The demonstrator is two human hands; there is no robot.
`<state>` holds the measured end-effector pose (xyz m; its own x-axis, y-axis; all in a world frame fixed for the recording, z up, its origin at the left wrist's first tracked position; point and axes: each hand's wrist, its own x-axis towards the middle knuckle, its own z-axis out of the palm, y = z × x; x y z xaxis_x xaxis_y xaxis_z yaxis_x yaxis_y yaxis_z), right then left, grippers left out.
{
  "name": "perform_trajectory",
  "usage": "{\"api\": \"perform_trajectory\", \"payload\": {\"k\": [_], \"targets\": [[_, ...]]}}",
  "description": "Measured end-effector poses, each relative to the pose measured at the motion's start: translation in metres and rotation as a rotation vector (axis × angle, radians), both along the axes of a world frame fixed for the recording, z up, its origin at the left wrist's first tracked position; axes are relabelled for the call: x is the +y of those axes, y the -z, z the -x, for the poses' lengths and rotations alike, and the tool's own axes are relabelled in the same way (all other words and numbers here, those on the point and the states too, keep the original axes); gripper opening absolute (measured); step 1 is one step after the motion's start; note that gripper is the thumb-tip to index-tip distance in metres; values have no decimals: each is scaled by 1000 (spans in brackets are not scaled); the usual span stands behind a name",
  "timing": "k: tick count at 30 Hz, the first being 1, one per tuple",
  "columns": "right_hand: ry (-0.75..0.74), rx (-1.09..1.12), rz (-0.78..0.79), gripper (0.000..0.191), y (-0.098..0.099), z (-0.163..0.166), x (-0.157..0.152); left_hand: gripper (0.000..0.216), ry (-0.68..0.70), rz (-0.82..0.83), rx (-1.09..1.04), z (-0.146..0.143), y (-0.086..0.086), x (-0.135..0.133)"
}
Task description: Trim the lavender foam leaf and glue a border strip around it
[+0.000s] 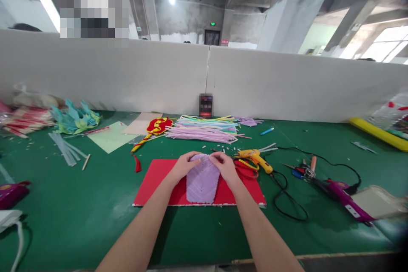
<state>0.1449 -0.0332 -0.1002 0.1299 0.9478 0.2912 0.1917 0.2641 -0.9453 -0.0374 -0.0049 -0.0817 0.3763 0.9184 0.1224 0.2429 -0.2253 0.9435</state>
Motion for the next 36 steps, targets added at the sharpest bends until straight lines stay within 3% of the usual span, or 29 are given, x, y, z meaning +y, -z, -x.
{"api": "perform_trajectory", "payload": {"k": [8,12,15,20,24,31,36], "targets": [[13,-111,-2,26,-2,4,-2,31,-18,-28,35,1,2,2],[133,-230,13,29,-6,0,-6,30,-50,-20,69,0,3,2],[303,-364,34,27,-13,-28,-11,28,-62,-23,96,0,2,-1],[493,-636,111,15,-23,-116,-26,29,-67,-30,121,0,1,-4],[551,-783,211,19,-18,-171,-39,28,-70,-33,136,0,3,-3],[468,-862,263,13,3,-184,-41,26,-62,-41,133,1,8,1],[594,-842,245,22,-8,-179,-41,27,-64,-57,124,1,10,3]]}}
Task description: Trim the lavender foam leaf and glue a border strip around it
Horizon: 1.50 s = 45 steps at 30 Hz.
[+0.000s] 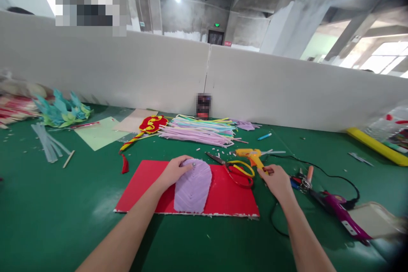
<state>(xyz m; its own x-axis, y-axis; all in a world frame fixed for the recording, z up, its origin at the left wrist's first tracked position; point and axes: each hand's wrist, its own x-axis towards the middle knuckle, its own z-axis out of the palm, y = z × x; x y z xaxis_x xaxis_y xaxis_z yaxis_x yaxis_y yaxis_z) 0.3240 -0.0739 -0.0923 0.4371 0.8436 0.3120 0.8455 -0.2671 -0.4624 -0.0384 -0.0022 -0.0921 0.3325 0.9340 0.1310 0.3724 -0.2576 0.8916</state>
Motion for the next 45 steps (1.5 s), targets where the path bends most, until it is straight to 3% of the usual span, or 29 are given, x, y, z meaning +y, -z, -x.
{"api": "perform_trajectory", "payload": {"k": [5,14,20,23,26,28,36,41,45], "targets": [[131,-26,1,26,-13,-5,1,27,4,-5,4,0,1,0],[123,-66,75,21,5,3,2,25,15,-2,21,0,1,1],[165,-95,34,43,-7,10,-3,29,16,4,23,0,-3,0],[43,-109,3,45,-11,27,-1,31,26,12,22,0,-5,-2],[-250,-80,68,26,-13,49,4,32,31,15,20,0,-6,-3],[-370,-38,134,19,-13,61,7,32,30,15,23,0,-7,-3],[-358,235,220,22,-17,68,12,30,29,14,18,1,-6,-3],[-481,603,228,20,-27,71,3,30,39,30,-1,0,-4,-2],[-539,871,201,35,-38,77,2,31,41,36,-5,0,-4,-3]]}}
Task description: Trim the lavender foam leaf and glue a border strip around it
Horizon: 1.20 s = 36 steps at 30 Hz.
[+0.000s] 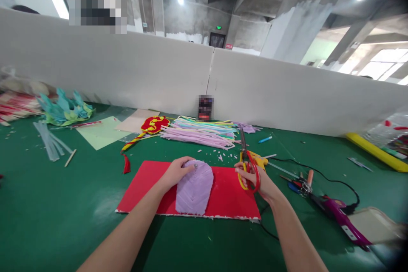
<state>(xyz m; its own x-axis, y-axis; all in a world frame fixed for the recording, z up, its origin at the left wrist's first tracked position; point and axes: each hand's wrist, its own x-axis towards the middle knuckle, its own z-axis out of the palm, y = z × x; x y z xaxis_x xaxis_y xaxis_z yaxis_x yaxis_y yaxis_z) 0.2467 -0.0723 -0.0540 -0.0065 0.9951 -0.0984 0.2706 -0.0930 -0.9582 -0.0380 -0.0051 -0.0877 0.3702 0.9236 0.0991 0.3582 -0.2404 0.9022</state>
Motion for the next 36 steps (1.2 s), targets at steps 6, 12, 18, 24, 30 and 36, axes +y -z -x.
{"api": "perform_trajectory", "payload": {"k": [6,12,18,24,30,36], "targets": [[34,215,101,40,-6,-3,8,30,-8,-14,7,0,-3,-1],[-173,441,441,71,-22,-11,-1,29,-14,-13,3,0,-2,-1],[-139,597,723,69,-35,2,-10,31,-25,23,16,-3,-2,4],[72,555,343,45,-34,46,-8,31,52,20,72,-15,-50,19],[362,460,-71,37,-26,80,16,26,226,-6,128,-26,-103,14],[283,427,-52,45,-9,85,26,23,226,5,145,-30,-99,12]]}}
